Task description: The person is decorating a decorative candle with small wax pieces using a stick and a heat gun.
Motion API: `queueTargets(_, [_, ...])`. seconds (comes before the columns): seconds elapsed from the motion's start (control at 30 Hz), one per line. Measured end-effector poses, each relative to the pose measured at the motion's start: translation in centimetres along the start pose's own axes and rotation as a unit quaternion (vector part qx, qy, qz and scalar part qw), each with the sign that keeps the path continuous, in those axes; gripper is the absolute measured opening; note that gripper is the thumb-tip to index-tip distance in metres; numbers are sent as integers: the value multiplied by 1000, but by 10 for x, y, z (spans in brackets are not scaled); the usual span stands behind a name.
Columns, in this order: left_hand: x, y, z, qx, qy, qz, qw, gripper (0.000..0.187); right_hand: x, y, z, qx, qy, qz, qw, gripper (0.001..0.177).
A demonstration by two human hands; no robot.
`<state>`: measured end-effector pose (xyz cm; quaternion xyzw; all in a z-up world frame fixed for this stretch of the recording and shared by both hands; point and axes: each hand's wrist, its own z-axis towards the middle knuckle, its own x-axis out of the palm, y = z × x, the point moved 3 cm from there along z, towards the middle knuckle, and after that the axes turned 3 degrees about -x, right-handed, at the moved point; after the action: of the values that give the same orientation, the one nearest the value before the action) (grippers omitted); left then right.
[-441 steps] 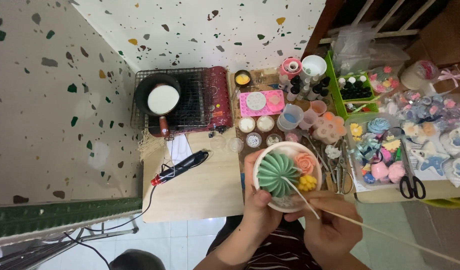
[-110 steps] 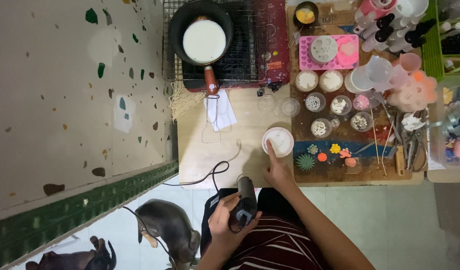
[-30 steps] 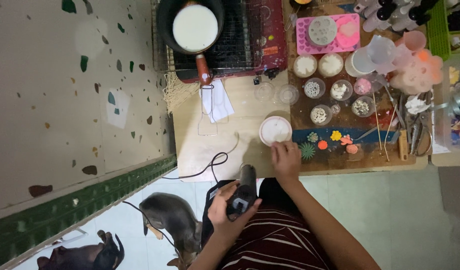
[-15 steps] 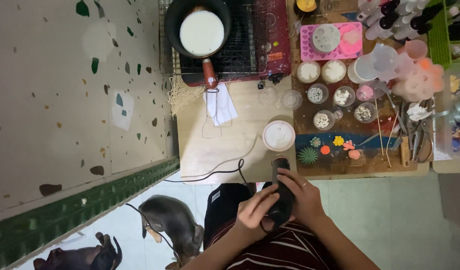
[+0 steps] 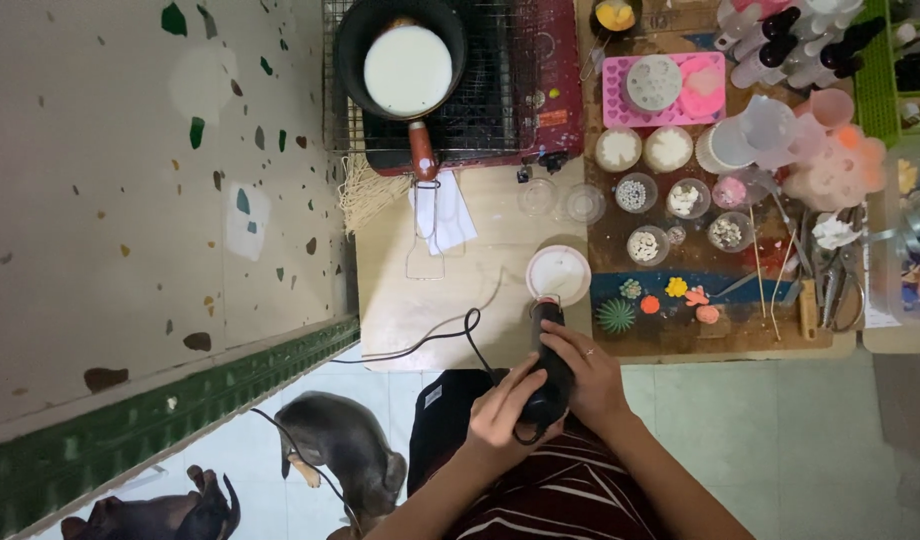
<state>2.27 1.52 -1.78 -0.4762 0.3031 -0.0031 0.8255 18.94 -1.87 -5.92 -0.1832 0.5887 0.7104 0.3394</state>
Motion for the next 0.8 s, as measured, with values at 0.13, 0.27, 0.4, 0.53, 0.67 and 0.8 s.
queueTargets(0.13, [2,6,0,-1,1,0,1000,58,5,-4,0,5,14,0,1000,46])
queueTargets(0.27, [3,9,1,-3,9,-11,1000,57,4,-3,4,-8,-5,-3,1000,47])
queueTargets(0.4, [5,11,1,-15,19,-15,1000,57,6,-5,7,-2,1,2,1000,46])
queueTargets(0.53, [2,11,3,-22,16,0,1000,58,6,-1,16,-18,0,4,1000,45])
queueTargets(0.67, [0,11,9,-23,8,-11,1000,58,8,-2,21,-27,-11,26,999,46])
queueTargets(0.8, [-1,10,13,-37,6,-15,999,59,7,-3,25,-24,-14,18,999,45])
